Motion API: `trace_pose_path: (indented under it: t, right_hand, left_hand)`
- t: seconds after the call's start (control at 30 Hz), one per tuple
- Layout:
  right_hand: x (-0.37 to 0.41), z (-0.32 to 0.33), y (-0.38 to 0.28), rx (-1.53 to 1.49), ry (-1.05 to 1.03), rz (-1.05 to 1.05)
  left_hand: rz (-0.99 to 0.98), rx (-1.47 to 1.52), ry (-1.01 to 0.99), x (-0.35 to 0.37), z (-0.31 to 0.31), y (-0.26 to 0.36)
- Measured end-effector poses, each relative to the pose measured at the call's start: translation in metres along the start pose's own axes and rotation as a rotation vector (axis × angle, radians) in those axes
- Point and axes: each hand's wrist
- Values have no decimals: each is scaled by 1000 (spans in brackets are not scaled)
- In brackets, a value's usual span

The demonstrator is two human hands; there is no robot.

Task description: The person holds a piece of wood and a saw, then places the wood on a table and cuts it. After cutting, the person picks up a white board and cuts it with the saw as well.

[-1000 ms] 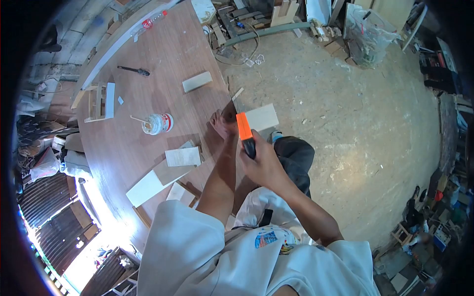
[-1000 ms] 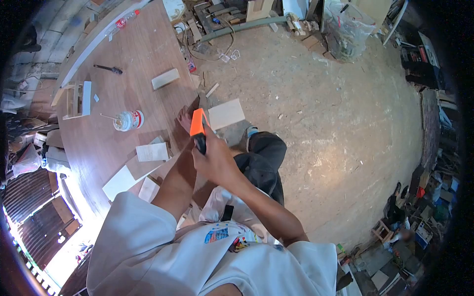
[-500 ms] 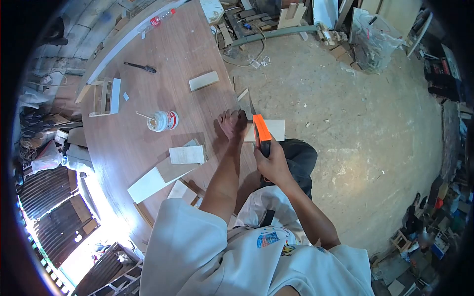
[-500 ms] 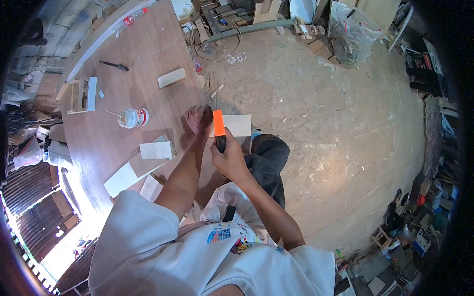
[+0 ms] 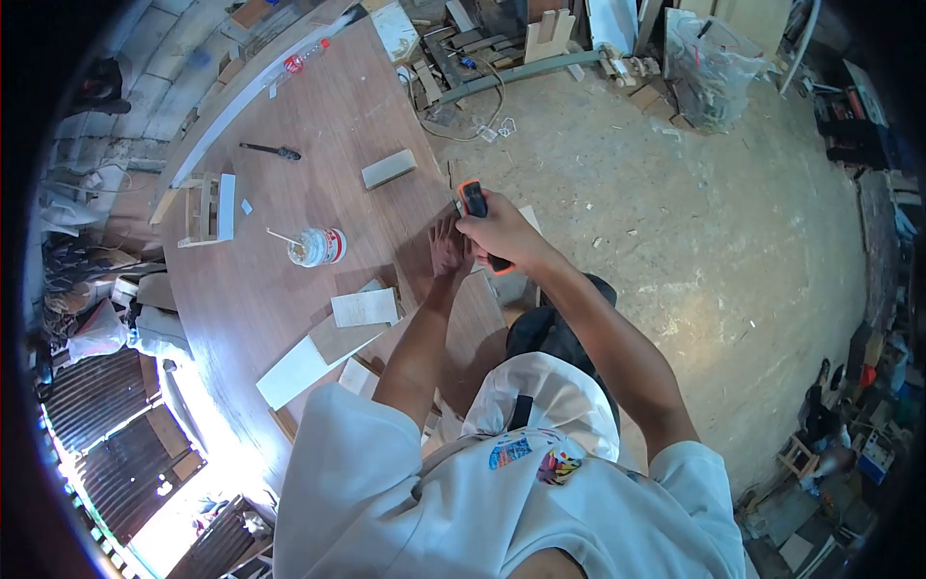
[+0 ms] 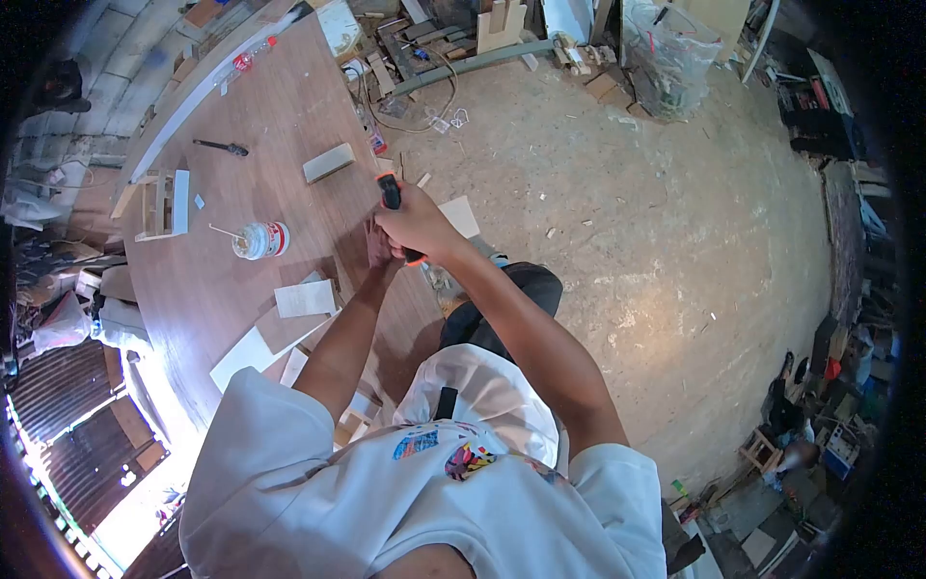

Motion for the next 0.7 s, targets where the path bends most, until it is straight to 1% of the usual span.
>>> trace_pose_path:
  t: [0.07,0.1,0.17,0.2,0.27,0.3,0.37,0.5,0.57,0.63,0.7]
  right_hand:
    - [-6,-2,0,-27,3,-12]
    - [-7,-3,1,-47,-3,-28]
    - [-3,-2,0,-19,0,-43]
    - [-2,-1,-1,8,1,-55]
    - [2,2,0,-7,-7,-59]
    - [4,4,0,-24,-11,-59]
    - [2,8,3,-33,-1,-64]
    - [0,11,-3,-36,26,-53]
    - [-2,11,-4,-27,45,-41]
    - [-5,14,-4,-15,65,-25]
    - [-8,16,-1,7,38,-1]
  left_hand:
    - [-23,-2,-107,7,5,-2]
    - [-23,1,-109,12,6,-2]
    - [-104,-218,-154,20,10,-3]
    - [-101,-218,-151,21,12,-6]
    - [-199,-320,-239,21,16,-8]
    - [-196,-318,-238,20,18,-9]
    - [-184,-205,-345,13,33,5]
    - [-214,-207,-362,7,41,16]
    - [-107,-174,-344,7,37,18]
    - [-85,-131,-309,9,33,18]
    - [-58,-85,-276,17,27,16]
Point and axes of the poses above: each hand's wrist, its own x-axis away from the middle knuckle, its own z-axis out of the back of the hand, y = z × x, and after that the axes turned 14 degrees about x, right-handed
